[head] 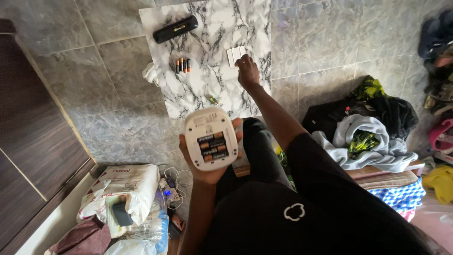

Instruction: The person inserts multiple AA batteries into the battery compartment of a white digital scale. They open the compartment, place batteries one by one, close the cover, and briefly test the scale by pressing it.

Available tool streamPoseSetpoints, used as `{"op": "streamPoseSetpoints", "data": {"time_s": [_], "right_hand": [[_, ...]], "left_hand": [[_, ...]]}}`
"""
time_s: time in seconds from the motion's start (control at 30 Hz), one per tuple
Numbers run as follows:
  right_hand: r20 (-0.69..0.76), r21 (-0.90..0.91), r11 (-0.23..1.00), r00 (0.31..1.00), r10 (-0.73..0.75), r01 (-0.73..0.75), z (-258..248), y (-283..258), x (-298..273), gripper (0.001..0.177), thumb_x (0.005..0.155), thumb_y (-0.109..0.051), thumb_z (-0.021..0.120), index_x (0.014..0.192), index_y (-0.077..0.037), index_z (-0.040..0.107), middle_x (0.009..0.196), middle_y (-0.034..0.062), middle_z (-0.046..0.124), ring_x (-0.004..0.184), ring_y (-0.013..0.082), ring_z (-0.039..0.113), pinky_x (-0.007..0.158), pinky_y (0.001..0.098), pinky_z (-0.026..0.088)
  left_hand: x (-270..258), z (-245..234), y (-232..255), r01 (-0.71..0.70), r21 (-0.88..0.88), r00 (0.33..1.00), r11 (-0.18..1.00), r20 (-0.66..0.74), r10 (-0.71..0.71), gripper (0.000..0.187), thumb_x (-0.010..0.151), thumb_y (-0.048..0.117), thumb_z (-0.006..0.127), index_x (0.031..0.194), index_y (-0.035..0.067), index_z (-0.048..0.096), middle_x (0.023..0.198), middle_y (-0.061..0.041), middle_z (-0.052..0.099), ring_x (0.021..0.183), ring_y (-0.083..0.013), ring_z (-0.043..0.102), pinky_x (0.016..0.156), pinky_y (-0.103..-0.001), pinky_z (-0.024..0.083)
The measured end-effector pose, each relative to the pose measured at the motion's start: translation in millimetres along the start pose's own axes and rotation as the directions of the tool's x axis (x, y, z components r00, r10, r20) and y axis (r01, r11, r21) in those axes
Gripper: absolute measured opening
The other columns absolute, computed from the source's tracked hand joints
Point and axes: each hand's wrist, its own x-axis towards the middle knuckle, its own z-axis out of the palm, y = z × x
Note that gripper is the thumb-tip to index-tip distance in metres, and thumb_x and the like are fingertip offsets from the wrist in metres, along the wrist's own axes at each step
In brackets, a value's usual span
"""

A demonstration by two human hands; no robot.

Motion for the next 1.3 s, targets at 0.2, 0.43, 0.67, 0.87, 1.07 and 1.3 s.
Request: {"op": "streamPoseSetpoints", "data": {"time_s": [0.2, 0.43, 0.67, 0.87, 1.07, 1.3], "right_hand": [[-0.070, 0.513, 0.847, 0.977, 0.203, -0.139, -76, -55, -11, 0.014, 0.087, 0.002, 0.075, 0.097, -0.007, 0.072, 0.106, 0.0080, 0.065, 0.085, 0.0210, 0.070, 0.068, 0.0326, 0.057], [0.105, 0.752, 0.634, 0.983, 0.151, -0.178, -285, -191, -39, 0.027, 0.105, -0.020, 0.066, 0.126, -0.003, 0.066, 0.121, 0.0112, 0.068, 0.105, 0.0165, 0.068, 0.083, 0.0308, 0.060], [0.284, 0.862, 0.424, 0.957, 0.052, -0.279, -386, -283, -71, 0.062, 0.101, -0.034, 0.054, 0.152, -0.005, 0.033, 0.145, 0.0162, 0.051, 0.124, 0.0219, 0.060, 0.079, 0.0416, 0.060], [-0.042, 0.942, 0.331, 0.997, -0.063, 0.061, -388, -286, -92, 0.047, 0.117, -0.025, 0.053, 0.156, -0.002, 0.041, 0.150, 0.0167, 0.055, 0.139, 0.0192, 0.054, 0.113, 0.0355, 0.050], [0.178, 0.965, -0.210, 0.980, 0.091, -0.156, -385, -275, -104, 0.032, 0.109, -0.013, 0.057, 0.137, -0.014, 0.042, 0.128, 0.0131, 0.063, 0.112, 0.0224, 0.067, 0.089, 0.0415, 0.060], [0.204, 0.960, -0.220, 0.970, 0.134, -0.171, -385, -275, -119, 0.043, 0.097, -0.008, 0.052, 0.138, -0.016, 0.038, 0.127, 0.0124, 0.059, 0.112, 0.0252, 0.066, 0.085, 0.0439, 0.063]], "left_hand": [[10, 32, -10, -0.012, 0.096, 0.999, 0.995, 0.041, 0.008, 0.100, 0.097, 0.075, 0.050, 0.169, 0.009, 0.028, 0.167, -0.033, 0.030, 0.144, -0.0520, 0.045, 0.099, -0.068, 0.053], [20, 100, -18, -0.009, 0.291, 0.996, 0.957, 0.087, -0.017, 0.091, 0.097, 0.074, 0.048, 0.162, 0.012, 0.036, 0.156, -0.025, 0.044, 0.142, -0.0522, 0.046, 0.101, -0.070, 0.050], [13, 143, -41, -0.068, 0.350, 0.990, 0.934, 0.139, 0.020, 0.084, 0.108, 0.073, 0.045, 0.163, 0.009, 0.046, 0.151, -0.022, 0.056, 0.135, -0.0415, 0.057, 0.107, -0.065, 0.049], [5, 151, -52, -0.152, 0.575, 0.988, 0.804, 0.111, 0.107, 0.081, 0.100, 0.071, 0.040, 0.151, 0.009, 0.049, 0.140, -0.015, 0.060, 0.123, -0.0290, 0.065, 0.105, -0.050, 0.055], [9, 140, -37, -0.306, 0.857, 0.911, 0.415, 0.136, 0.390, 0.065, 0.108, 0.048, 0.055, 0.149, -0.002, 0.052, 0.137, -0.014, 0.065, 0.123, -0.0233, 0.063, 0.101, -0.035, 0.054], [-31, 199, -70, -0.306, 0.772, 0.817, -0.558, 0.514, 0.263, 0.090, 0.080, 0.036, 0.089, 0.145, -0.001, 0.040, 0.133, -0.014, 0.050, 0.121, -0.0270, 0.059, 0.095, -0.040, 0.057]]}}
